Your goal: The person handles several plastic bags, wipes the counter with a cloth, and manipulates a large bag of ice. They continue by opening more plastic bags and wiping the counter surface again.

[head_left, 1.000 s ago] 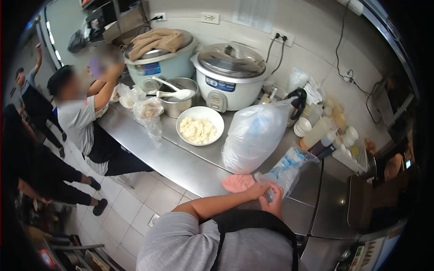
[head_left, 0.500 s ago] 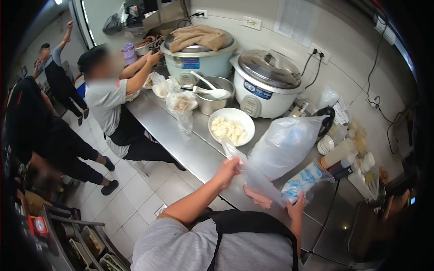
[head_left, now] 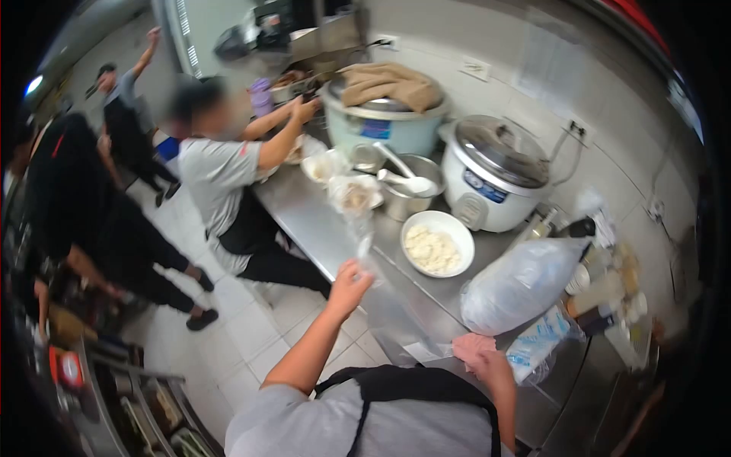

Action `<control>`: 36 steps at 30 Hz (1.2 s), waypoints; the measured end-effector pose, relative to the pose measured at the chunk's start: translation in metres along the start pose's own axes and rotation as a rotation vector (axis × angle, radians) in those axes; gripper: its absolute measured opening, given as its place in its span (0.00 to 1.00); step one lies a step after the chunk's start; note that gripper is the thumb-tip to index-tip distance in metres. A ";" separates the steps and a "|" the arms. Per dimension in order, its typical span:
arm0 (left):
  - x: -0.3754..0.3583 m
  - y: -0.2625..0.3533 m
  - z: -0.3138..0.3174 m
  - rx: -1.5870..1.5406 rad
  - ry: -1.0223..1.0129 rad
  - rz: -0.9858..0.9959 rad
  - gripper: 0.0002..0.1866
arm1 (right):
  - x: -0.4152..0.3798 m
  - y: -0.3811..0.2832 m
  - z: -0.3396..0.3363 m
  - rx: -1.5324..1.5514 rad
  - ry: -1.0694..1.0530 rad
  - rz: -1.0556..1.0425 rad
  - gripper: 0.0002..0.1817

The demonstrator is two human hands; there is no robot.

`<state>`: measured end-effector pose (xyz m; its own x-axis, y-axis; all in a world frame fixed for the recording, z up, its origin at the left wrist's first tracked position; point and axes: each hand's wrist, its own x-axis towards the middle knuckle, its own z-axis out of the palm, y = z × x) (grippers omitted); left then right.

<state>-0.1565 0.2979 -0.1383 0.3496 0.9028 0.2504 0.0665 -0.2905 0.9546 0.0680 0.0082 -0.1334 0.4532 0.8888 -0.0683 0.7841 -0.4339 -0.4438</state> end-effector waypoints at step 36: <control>-0.070 0.102 0.170 0.058 -0.949 0.641 0.08 | -0.020 -0.030 -0.056 1.031 0.473 0.172 0.09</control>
<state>-0.0153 0.1508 -0.0860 0.8973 -0.0122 0.4414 -0.3436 -0.6470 0.6807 0.0587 -0.0049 -0.0684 0.8061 0.5899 0.0467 0.0746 -0.0230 -0.9969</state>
